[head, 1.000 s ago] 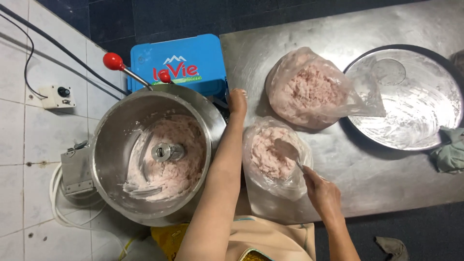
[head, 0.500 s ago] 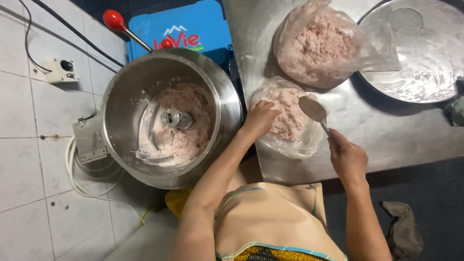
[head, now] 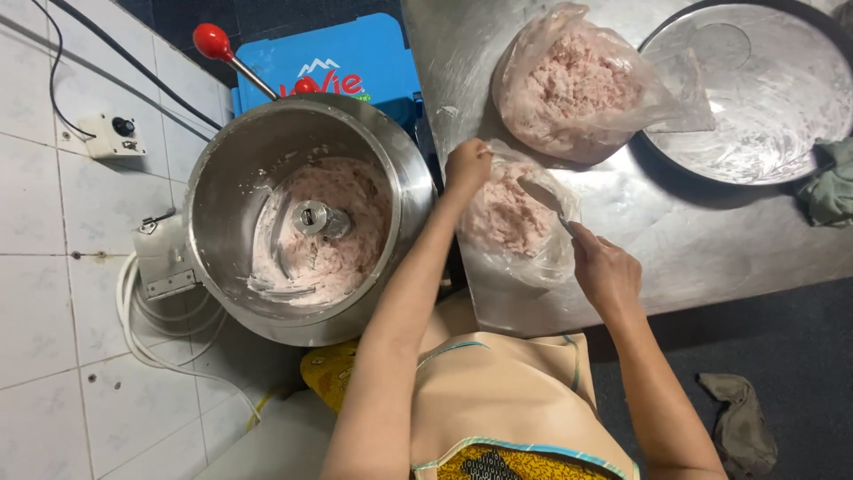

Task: Scooping ground meat from an industrial mixer into plastic bags for portioning and scraping the mixer bowl.

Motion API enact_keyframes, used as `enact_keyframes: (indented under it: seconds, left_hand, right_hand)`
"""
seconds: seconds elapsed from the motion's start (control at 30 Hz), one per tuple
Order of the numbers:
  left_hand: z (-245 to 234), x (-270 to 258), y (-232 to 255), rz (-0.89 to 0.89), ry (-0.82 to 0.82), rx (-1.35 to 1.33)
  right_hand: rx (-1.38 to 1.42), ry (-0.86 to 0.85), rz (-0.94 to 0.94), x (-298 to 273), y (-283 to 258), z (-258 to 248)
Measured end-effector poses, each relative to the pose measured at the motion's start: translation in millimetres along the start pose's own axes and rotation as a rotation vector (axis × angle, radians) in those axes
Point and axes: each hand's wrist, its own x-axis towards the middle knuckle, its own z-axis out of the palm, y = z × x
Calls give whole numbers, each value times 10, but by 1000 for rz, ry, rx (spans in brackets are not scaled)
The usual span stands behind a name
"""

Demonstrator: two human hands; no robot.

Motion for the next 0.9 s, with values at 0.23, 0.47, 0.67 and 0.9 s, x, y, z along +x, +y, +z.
enact_keyframes:
  seconds: [0.23, 0.47, 0.67, 0.9]
  left_hand:
    - [-698, -591, 230, -148, -192, -771]
    - [-619, -846, 159, -47, -101, -391]
    - [-1308, -1505, 602, 102, 39, 17]
    - [-3183, -2509, 22, 598, 592, 5]
  right_hand:
    - [41, -87, -42, -123, 155, 534]
    - [-85, -78, -111, -158, -61, 80]
    - [90, -54, -76, -106, 122, 59]
    - [790, -333, 212, 161, 19, -153]
